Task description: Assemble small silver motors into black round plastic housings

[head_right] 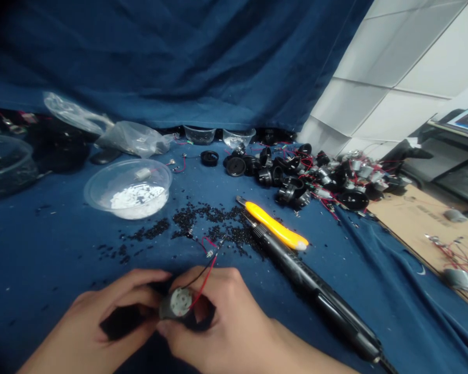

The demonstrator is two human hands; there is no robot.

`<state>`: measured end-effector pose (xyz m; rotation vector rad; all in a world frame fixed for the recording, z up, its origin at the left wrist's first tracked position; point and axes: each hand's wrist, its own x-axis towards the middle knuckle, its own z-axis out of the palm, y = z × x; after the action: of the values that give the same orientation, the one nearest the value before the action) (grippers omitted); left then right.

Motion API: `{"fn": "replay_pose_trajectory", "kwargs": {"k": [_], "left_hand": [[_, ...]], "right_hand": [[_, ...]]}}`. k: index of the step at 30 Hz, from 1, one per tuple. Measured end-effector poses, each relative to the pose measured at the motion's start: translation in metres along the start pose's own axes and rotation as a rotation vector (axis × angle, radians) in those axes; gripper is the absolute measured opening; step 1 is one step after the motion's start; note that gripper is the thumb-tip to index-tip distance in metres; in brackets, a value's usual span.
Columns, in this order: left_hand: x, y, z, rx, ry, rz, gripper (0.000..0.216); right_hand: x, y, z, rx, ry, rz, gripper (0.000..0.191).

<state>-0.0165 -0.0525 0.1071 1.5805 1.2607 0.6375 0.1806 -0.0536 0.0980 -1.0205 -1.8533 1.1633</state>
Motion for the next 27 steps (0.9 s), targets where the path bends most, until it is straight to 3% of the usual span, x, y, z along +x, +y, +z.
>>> {"fn": "replay_pose_trajectory", "kwargs": {"k": [6,12,16,27], "left_hand": [[0.002,-0.006,-0.003,0.089,0.012,0.098,0.019],[0.004,-0.007,0.000,0.094,-0.008,0.008,0.032],[0.005,-0.011,0.002,0.079,-0.030,0.016,0.042],[0.008,-0.009,-0.002,0.101,-0.070,-0.040,0.039]], "right_hand": [[0.003,-0.003,0.001,-0.025,-0.074,0.010,0.016],[0.006,-0.007,0.002,-0.077,-0.129,0.047,0.013],[0.007,-0.007,0.003,-0.117,-0.113,-0.007,0.010],[0.004,-0.005,0.005,-0.158,-0.107,-0.036,0.009]]}}
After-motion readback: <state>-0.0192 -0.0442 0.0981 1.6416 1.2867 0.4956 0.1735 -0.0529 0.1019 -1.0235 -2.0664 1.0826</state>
